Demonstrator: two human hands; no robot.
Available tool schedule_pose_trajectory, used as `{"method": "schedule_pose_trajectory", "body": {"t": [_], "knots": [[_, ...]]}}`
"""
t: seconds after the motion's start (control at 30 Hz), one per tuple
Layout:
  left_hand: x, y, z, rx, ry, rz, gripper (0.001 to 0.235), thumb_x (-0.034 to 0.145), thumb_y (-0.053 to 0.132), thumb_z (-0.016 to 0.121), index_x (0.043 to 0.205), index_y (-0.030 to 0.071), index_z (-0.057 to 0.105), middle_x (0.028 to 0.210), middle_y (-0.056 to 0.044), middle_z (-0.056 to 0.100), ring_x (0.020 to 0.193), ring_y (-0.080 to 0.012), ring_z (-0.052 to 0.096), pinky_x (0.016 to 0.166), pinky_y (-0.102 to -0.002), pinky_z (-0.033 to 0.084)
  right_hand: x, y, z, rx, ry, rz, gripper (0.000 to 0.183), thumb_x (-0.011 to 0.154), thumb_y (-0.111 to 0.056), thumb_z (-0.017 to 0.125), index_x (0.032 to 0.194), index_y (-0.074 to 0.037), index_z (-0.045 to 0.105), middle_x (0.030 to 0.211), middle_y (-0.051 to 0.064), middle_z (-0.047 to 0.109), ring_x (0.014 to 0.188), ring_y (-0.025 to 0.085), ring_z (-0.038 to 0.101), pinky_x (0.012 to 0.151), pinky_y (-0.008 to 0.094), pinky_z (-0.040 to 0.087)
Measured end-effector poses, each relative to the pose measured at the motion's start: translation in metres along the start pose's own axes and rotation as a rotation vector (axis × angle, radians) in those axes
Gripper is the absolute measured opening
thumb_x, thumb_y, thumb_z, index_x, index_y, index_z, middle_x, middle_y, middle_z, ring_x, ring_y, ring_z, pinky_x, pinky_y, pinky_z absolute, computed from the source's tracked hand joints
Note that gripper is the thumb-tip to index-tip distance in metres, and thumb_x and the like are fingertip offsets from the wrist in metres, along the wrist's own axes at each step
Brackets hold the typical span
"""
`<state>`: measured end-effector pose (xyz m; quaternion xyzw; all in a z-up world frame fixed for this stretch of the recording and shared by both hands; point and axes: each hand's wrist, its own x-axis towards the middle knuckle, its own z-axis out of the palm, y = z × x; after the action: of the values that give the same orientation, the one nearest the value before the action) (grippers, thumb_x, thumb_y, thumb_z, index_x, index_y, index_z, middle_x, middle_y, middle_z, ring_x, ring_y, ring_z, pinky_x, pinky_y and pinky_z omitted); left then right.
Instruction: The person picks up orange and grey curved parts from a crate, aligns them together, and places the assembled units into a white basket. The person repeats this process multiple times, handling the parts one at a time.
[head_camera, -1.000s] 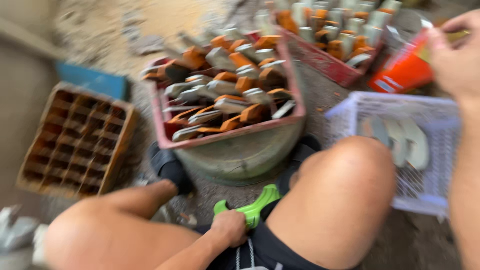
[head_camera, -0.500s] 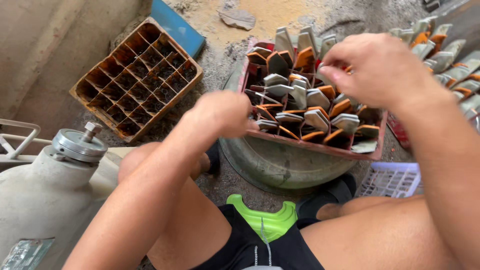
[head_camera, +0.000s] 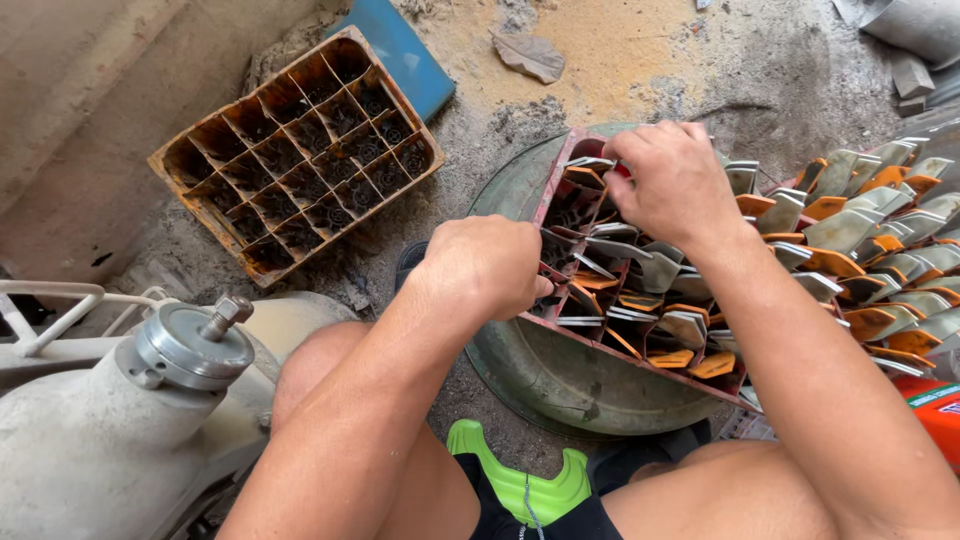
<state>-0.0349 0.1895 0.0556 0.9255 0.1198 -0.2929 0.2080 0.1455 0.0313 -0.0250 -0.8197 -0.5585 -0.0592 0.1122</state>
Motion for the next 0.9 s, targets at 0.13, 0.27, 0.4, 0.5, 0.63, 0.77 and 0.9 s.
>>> {"method": "schedule_pose_trajectory", "body": {"t": [0.13,0.27,0.4,0.5,0.63,0.77,0.9], "knots": [[0.006,-0.002,0.001,-0.015,0.033,0.021,0.042,0.088,0.048,0.075,0.102,0.008,0.076,0.101,-0.014,0.076,0.102,-0.0329,0.072,0.086,-0.046,0.058,0.001,-0.007,0.015,0.016,0.001,0.026,0.035,0.08,-0.026,0.083,0.104,-0.007,0.067,0.099,0.01,0.069,0.102,0.031,0.064,0.099,0.048,0.043],[0.009,0.001,0.004,-0.039,0.053,0.031,0.041,0.085,0.046,0.078,0.101,0.009,0.076,0.104,-0.014,0.075,0.103,-0.0318,0.072,0.088,-0.045,0.057,0.001,-0.01,0.02,0.013,0.034,-0.014,0.032,0.086,-0.021,0.083,0.11,-0.009,0.065,0.113,0.007,0.069,0.111,0.028,0.065,0.103,0.046,0.043],[0.012,0.005,0.006,-0.045,0.043,0.035,0.038,0.085,0.044,0.077,0.103,0.01,0.076,0.105,-0.013,0.075,0.102,-0.0315,0.072,0.088,-0.045,0.057,0.001,-0.007,0.023,0.056,0.043,-0.046,0.037,0.086,-0.022,0.082,0.118,-0.01,0.067,0.118,0.008,0.068,0.114,0.028,0.063,0.103,0.046,0.043],[0.012,0.006,0.007,-0.04,0.043,0.041,0.039,0.085,0.045,0.077,0.103,0.01,0.076,0.106,-0.013,0.075,0.103,-0.0309,0.072,0.088,-0.045,0.057,0.005,-0.008,0.025,0.045,0.041,-0.067,0.036,0.085,-0.022,0.082,0.116,-0.011,0.068,0.119,0.008,0.068,0.116,0.028,0.063,0.105,0.046,0.043],[0.011,0.008,0.007,-0.04,0.014,0.035,0.039,0.088,0.045,0.075,0.105,0.01,0.076,0.106,-0.013,0.075,0.104,-0.031,0.072,0.089,-0.045,0.057,0.007,-0.009,0.023,-0.035,0.049,-0.037,0.039,0.084,-0.025,0.082,0.118,-0.01,0.068,0.119,0.008,0.068,0.114,0.028,0.063,0.103,0.047,0.042],[0.01,0.011,0.004,-0.045,-0.02,0.031,0.039,0.089,0.045,0.074,0.105,0.01,0.076,0.106,-0.013,0.075,0.104,-0.0304,0.072,0.088,-0.045,0.057,0.013,-0.006,0.02,-0.116,0.02,0.036,0.051,0.081,-0.029,0.083,0.126,-0.008,0.069,0.113,0.011,0.067,0.107,0.03,0.063,0.098,0.048,0.043],[0.011,0.016,0.005,-0.038,-0.051,0.034,0.04,0.089,0.045,0.074,0.105,0.009,0.076,0.106,-0.013,0.076,0.104,-0.03,0.073,0.087,-0.044,0.057,0.014,-0.003,0.024,-0.013,0.025,0.041,0.049,0.086,-0.025,0.081,0.128,-0.005,0.067,0.112,0.012,0.067,0.106,0.032,0.063,0.094,0.046,0.048]]}}
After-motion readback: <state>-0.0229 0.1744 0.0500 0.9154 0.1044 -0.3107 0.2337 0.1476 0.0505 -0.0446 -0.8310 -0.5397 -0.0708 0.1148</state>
